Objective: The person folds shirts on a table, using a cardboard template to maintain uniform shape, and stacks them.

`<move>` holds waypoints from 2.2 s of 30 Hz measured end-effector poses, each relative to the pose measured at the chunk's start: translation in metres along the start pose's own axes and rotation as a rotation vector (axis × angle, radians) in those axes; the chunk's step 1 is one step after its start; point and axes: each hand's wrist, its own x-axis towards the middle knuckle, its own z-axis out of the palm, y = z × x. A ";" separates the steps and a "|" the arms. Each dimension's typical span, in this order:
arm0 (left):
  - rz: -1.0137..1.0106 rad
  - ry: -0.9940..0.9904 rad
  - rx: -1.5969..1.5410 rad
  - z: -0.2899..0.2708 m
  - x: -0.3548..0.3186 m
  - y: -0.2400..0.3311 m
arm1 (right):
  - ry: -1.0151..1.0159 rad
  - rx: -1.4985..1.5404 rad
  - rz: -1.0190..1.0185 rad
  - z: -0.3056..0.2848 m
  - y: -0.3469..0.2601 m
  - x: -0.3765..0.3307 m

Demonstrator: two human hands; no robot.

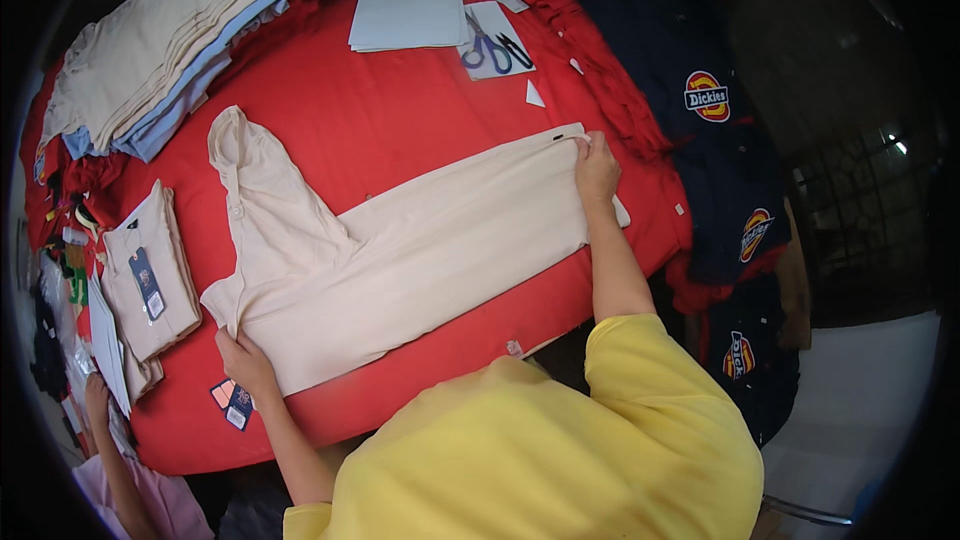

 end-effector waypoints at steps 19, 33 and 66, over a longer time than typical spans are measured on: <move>-0.027 -0.040 -0.091 -0.001 -0.003 0.004 | -0.511 0.611 0.079 -0.063 0.040 -0.034; 0.076 0.029 -0.126 0.004 -0.003 0.000 | 0.024 0.363 0.313 -0.034 0.101 -0.014; -0.036 -0.051 -0.141 -0.004 -0.002 0.009 | -0.497 0.285 -0.149 -0.074 0.018 -0.045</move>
